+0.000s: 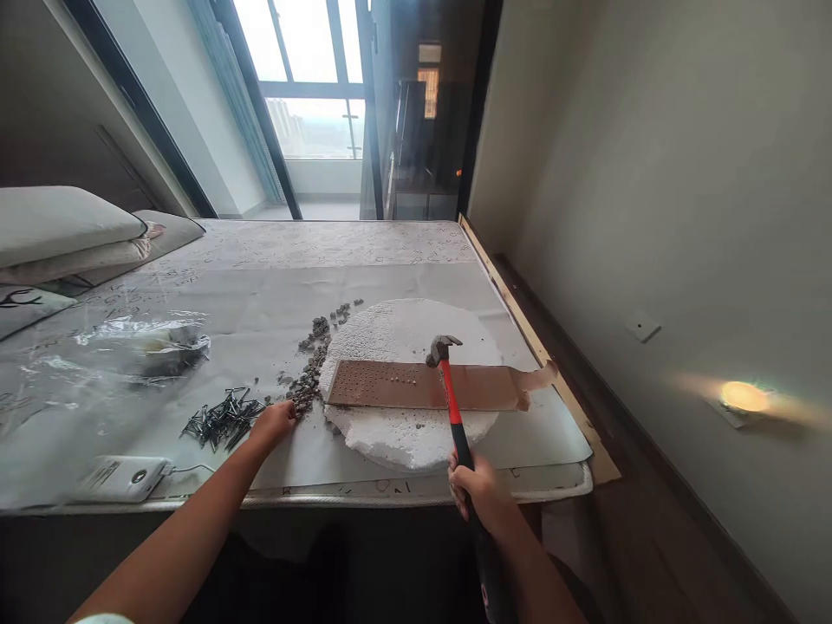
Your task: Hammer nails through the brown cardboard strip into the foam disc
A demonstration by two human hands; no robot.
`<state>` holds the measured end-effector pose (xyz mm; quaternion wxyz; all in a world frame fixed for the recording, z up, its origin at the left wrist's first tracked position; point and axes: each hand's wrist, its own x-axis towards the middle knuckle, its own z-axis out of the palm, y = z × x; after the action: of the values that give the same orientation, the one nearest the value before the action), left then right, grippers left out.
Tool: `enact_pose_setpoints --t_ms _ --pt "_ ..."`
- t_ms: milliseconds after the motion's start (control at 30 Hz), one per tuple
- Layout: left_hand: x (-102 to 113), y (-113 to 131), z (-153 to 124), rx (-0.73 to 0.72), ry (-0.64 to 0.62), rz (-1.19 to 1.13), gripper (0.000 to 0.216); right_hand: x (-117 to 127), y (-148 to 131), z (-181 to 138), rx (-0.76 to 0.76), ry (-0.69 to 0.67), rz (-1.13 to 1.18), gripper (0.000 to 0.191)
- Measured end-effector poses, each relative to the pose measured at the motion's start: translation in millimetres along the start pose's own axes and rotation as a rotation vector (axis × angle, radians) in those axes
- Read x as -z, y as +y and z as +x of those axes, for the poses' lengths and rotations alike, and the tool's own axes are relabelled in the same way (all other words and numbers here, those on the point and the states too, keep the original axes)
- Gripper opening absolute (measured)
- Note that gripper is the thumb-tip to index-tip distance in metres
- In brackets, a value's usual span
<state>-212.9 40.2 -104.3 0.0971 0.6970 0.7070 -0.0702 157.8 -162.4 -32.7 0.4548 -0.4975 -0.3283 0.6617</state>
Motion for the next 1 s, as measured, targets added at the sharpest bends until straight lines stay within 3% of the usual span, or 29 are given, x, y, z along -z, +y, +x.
enact_pose_setpoints --t_ms 267,467,600,767,867,1000 --pt "1.6 -20.5 -8.0 0.165 0.048 -0.033 0.033 14.1 17.0 -1.7 -0.034 -0.028 0.0 0.018" --pt "-8.6 -28.9 -8.7 0.098 0.011 -0.05 0.023 21.5 24.5 -0.1 -0.051 -0.094 0.001 0.018" --pt "-9.5 -18.7 -9.9 -0.003 0.032 -0.148 0.024 22.7 23.9 -2.4 -0.06 -0.066 -0.02 0.02" --pt "-14.3 3.7 -21.2 -0.17 0.134 -0.223 0.053 27.5 30.1 -6.0 -0.087 -0.086 -0.03 0.027" --pt "-21.0 21.8 -30.3 -0.235 0.111 -0.206 0.061 31.9 35.4 -8.8 -0.096 -0.046 -0.028 0.028" --pt "-29.1 43.9 -37.8 -0.276 -0.01 -0.194 0.074 36.8 37.3 -11.0 -0.106 -0.027 -0.069 0.031"
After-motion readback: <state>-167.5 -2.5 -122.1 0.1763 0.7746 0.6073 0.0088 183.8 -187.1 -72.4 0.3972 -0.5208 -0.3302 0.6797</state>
